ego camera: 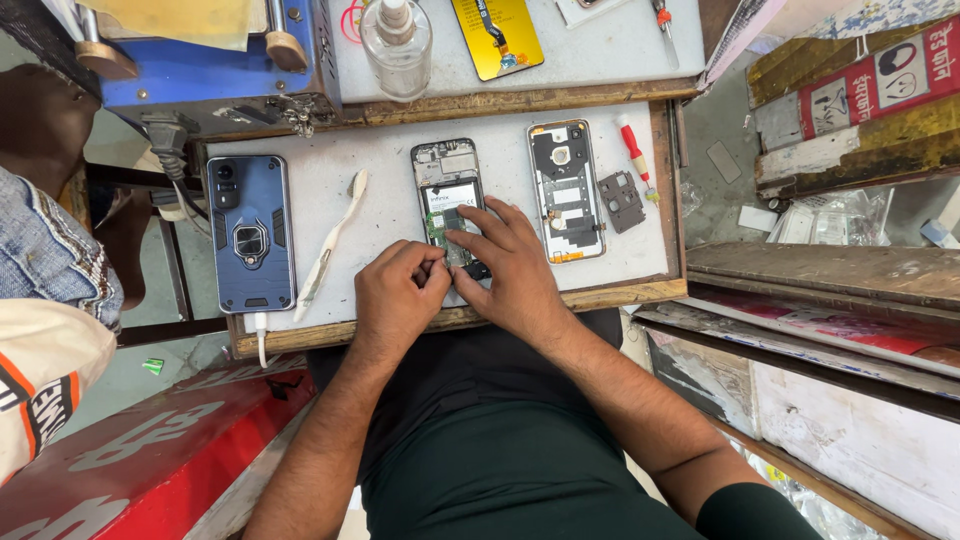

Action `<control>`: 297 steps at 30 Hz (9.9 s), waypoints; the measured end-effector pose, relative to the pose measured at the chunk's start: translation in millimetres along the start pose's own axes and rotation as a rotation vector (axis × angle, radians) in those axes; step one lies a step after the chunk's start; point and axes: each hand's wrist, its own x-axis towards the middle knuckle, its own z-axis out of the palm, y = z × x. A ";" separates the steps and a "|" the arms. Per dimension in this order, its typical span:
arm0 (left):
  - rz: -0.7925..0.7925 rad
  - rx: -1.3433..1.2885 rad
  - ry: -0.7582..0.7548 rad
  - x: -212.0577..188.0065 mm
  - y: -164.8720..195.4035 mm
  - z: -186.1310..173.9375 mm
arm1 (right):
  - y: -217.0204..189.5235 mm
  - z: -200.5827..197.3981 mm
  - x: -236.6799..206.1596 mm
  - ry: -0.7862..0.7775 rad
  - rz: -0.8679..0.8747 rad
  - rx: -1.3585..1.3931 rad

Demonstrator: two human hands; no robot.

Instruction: The person cleans a small green circuit board with a toothbrush, then places it into the chassis of a disassembled smartphone. They adjust the board's position and press it down to secure it within the phone frame.

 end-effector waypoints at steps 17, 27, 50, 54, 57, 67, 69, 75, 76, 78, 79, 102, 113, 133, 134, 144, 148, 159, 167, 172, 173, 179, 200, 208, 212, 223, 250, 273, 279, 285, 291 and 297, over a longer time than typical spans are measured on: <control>-0.014 -0.001 -0.014 0.6 1.7 -0.7 | 0.5 0.0 -0.1 -0.004 0.002 -0.003; -0.013 -0.010 -0.027 1.3 1.7 -1.3 | 1.0 0.2 -0.5 0.000 -0.001 -0.002; -0.019 -0.013 -0.070 1.6 -0.4 -2.6 | -0.3 0.3 -0.2 0.001 0.008 -0.006; -0.006 -0.017 -0.045 0.6 -0.3 -2.2 | -1.4 -0.1 0.3 0.005 0.003 -0.006; -0.013 -0.016 -0.009 0.1 0.4 -1.3 | -1.7 -0.4 1.0 0.012 -0.001 0.001; -0.014 -0.046 -0.045 3.2 0.1 -4.2 | -1.7 -1.1 0.0 0.019 0.000 0.010; -0.014 -0.049 -0.059 2.9 -0.1 -4.3 | -1.8 -1.1 -0.2 0.016 0.002 0.009; -0.017 -0.044 -0.012 0.8 -0.2 -1.9 | -1.2 0.2 0.1 -0.006 0.007 -0.003; -0.011 -0.039 -0.011 0.8 -0.3 -1.7 | -1.0 0.0 -0.1 -0.002 0.006 0.002; -0.021 -0.043 -0.050 0.4 -0.2 -1.8 | -1.1 -0.4 -1.0 -0.001 0.008 0.008; -0.025 -0.045 -0.066 0.4 -0.1 -1.9 | -1.1 -0.3 -0.9 0.000 0.009 0.008; 0.009 -0.040 -0.027 0.0 0.0 -2.0 | -0.3 0.6 -0.7 0.004 -0.008 -0.004; 0.005 -0.061 -0.056 -0.3 -0.7 -3.2 | -2.4 -2.6 0.4 0.016 -0.016 0.006; 0.072 -0.026 0.226 -10.5 6.3 -11.7 | -1.4 -4.2 -2.5 0.024 -0.018 0.038; 0.057 -0.053 0.208 -10.4 4.7 -12.6 | -1.3 -3.4 -2.5 0.022 -0.021 0.033; -0.047 0.084 0.182 -7.3 4.5 -12.2 | -1.7 -1.2 -1.7 0.060 -0.006 0.041; 0.026 0.576 0.363 -7.3 2.6 -37.9 | -0.7 -3.0 -3.1 0.064 -0.008 0.042; -0.023 0.407 0.062 -58.3 23.6 -37.2 | -6.5 -2.4 -2.1 0.124 -0.002 0.030; -0.061 0.518 -0.122 -64.2 41.7 -4.7 | -4.5 0.8 -1.0 0.108 -0.024 0.000; -0.032 0.685 -0.110 -64.6 50.9 -1.0 | -9.2 -4.4 1.9 0.121 -0.031 0.005; -0.047 0.672 -0.136 -67.6 51.8 -1.5 | -9.3 -5.4 3.5 0.127 -0.035 0.003; -0.008 0.709 -0.072 -69.1 45.7 6.2 | -8.0 -3.9 1.4 0.143 -0.040 0.003; -0.125 0.613 -0.305 -82.8 49.7 -19.9 | -7.5 -3.2 3.5 0.114 -0.030 -0.012; -0.412 -0.323 -0.113 -59.5 20.9 -51.5 | -7.3 -3.5 0.5 0.114 -0.037 0.001; -0.488 -0.717 -0.173 -54.6 9.1 -57.8 | -9.3 -6.1 2.1 0.105 -0.039 -0.007; 0.114 0.666 0.410 -33.9 -2.7 -68.4 | -5.1 -2.5 1.4 0.067 -0.036 -0.035; 0.038 0.252 0.210 -7.1 10.3 -23.6 | -7.7 -7.2 2.8 0.058 -0.025 -0.012; -0.035 -0.116 0.177 -0.8 25.5 -14.7 | -9.6 -9.4 3.8 0.072 -0.025 0.011; -0.042 -0.212 0.155 3.3 23.7 -0.2 | -8.7 -11.2 0.3 0.067 -0.009 0.008; -0.101 -0.161 0.156 6.1 22.0 0.6 | -10.1 -8.2 3.2 0.078 -0.029 0.010; -0.114 -0.124 0.125 6.9 21.9 3.0 | -7.4 -7.8 0.9 0.068 -0.009 0.004; -0.141 -0.119 0.102 7.6 20.7 1.5 | -5.1 -5.2 1.0 0.057 -0.011 -0.013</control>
